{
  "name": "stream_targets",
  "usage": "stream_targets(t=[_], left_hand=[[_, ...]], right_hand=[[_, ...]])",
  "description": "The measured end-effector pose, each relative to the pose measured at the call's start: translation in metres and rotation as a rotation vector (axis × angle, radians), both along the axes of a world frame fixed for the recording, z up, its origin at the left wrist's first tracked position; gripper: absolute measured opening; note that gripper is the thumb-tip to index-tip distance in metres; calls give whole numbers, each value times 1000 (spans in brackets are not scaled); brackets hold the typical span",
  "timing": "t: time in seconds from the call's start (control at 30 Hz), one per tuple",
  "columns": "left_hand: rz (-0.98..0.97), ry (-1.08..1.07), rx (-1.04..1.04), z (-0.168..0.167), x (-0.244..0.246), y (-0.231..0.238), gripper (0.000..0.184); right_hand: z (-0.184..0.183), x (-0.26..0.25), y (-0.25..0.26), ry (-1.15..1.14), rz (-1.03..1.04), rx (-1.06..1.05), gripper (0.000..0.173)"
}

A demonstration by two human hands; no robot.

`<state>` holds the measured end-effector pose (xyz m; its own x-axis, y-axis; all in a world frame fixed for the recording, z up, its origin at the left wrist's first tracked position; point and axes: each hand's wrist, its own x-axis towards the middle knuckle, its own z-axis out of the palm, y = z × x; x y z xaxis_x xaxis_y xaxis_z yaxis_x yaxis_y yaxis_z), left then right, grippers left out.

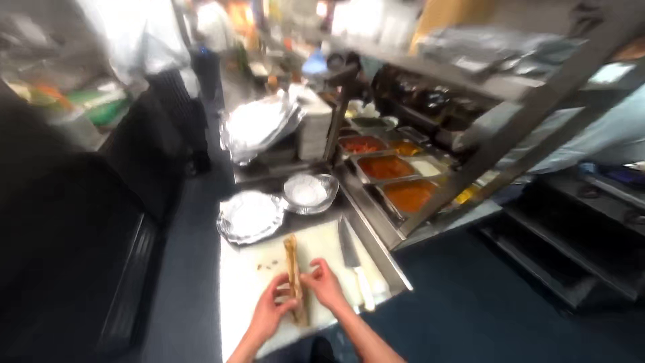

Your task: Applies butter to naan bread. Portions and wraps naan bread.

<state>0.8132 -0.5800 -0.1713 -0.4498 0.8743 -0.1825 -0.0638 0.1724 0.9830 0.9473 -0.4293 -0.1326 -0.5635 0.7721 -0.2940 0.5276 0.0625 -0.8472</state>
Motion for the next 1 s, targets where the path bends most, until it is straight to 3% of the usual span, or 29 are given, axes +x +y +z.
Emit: stream_targets(t=[0.1,0.17,0.23,0.3,0.43,0.53,0.6,0.7,0.83,1.0], left_hand=[[93,62,-131,-11,19,14,74],[154,82,-208,0,30,28,69],[289,41,-308,10,40,32,65],[478,-78,-374,12,44,29,56],[813,-585,-336,9,43,5,48],[914,-817,-237,2,60,-7,54],[937,-885,-199,-5,68,-10,54],[866,-823,-282,-9,71,-15,49],[743,-679,-372,-19,59,-31,33],[620,-580,-418,-25,57,-37,25]], right_hand=[[-24,46,53,-332,-104,318,46],[-37,73,85,-508,-142,394,59],[-45,85,104,-671,-82,276,73],[-41,84,123,-724,12,96,75],[-22,90,140,-634,44,-169,49],[19,107,117,-652,124,-165,49],[57,95,91,-763,325,-39,45],[89,47,48,-886,633,141,59],[72,-33,14,-981,851,237,69],[44,-60,9,-1109,905,179,65]])
